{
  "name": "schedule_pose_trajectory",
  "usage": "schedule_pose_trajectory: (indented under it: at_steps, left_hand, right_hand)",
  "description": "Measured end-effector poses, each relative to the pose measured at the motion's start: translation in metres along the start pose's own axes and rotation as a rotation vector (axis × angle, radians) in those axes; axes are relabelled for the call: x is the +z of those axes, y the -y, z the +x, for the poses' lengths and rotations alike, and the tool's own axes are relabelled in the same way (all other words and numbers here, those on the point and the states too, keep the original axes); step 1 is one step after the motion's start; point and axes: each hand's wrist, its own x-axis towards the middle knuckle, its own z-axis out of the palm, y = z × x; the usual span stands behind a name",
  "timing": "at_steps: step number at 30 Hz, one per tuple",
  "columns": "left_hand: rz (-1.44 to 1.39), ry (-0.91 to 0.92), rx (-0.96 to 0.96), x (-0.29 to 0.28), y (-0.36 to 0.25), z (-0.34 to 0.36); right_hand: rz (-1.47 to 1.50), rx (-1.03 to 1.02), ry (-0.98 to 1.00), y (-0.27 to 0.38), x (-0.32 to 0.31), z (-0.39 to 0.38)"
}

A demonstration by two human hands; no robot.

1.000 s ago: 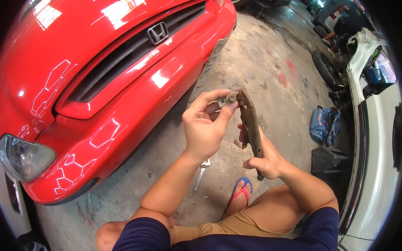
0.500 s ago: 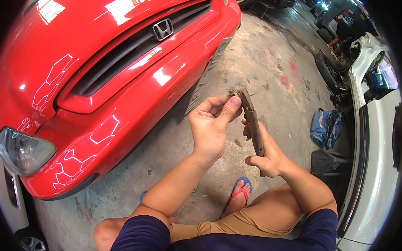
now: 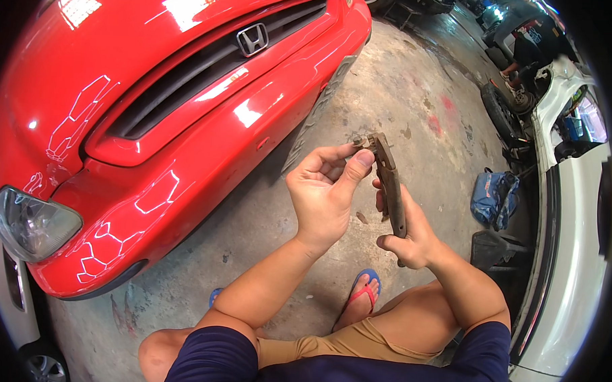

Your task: The person sits on the garage floor in front of a red car and uses a wrench and locking pliers to remove and adjust bolts on the front bumper. The person repeatedly tightens and loosens the bolts and repositions the bumper while working.

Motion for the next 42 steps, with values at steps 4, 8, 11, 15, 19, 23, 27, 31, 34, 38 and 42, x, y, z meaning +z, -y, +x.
schedule_pose_trajectory:
  at_steps: [4,8,11,15,19,23,27,31,34,38,42]
  left_hand:
    - [-0.053,0.022,0.0,0.0,0.013,-0.001]
    - [0.073,0.298,-0.115,0.009,0.018,-0.019]
    - [0.195,0.295,-0.127,0.009,0.021,-0.024]
    - [-0.252,0.095,0.085,0.013,0.011,-0.014]
    - [-0.029,0.04,0.275,-0.004,0.015,-0.003]
    - [0.016,0.001,0.293,-0.003,0.018,-0.006]
    - [0.041,-0.002,0.321,-0.005,0.018,-0.006]
    - [0.06,0.004,0.322,-0.002,0.016,-0.009]
    - [0.023,-0.014,0.304,0.003,0.014,-0.011]
    - [-0.006,-0.015,0.297,0.004,0.015,-0.01]
    - [0.014,-0.026,0.314,0.006,0.014,-0.012]
  right_hand:
    - [-0.083,-0.086,-0.053,-0.007,0.0,0.001]
    - [-0.131,-0.194,-0.164,-0.014,0.005,0.006]
    - [-0.109,-0.168,-0.187,-0.012,0.005,0.005]
    - [-0.125,-0.195,-0.21,-0.014,0.004,0.005]
    - [-0.168,-0.171,-0.129,-0.013,-0.004,0.002]
    - [-0.136,-0.143,-0.002,0.002,-0.001,0.001]
    - [-0.223,-0.159,0.091,0.006,-0.008,0.005]
    - [-0.235,-0.16,0.089,0.006,-0.009,0.003]
    - [-0.261,-0.152,0.093,0.004,-0.01,0.003]
    - [-0.236,-0.12,0.093,0.002,-0.009,0.002]
    - [-0.221,-0.141,0.083,-0.001,-0.008,0.001]
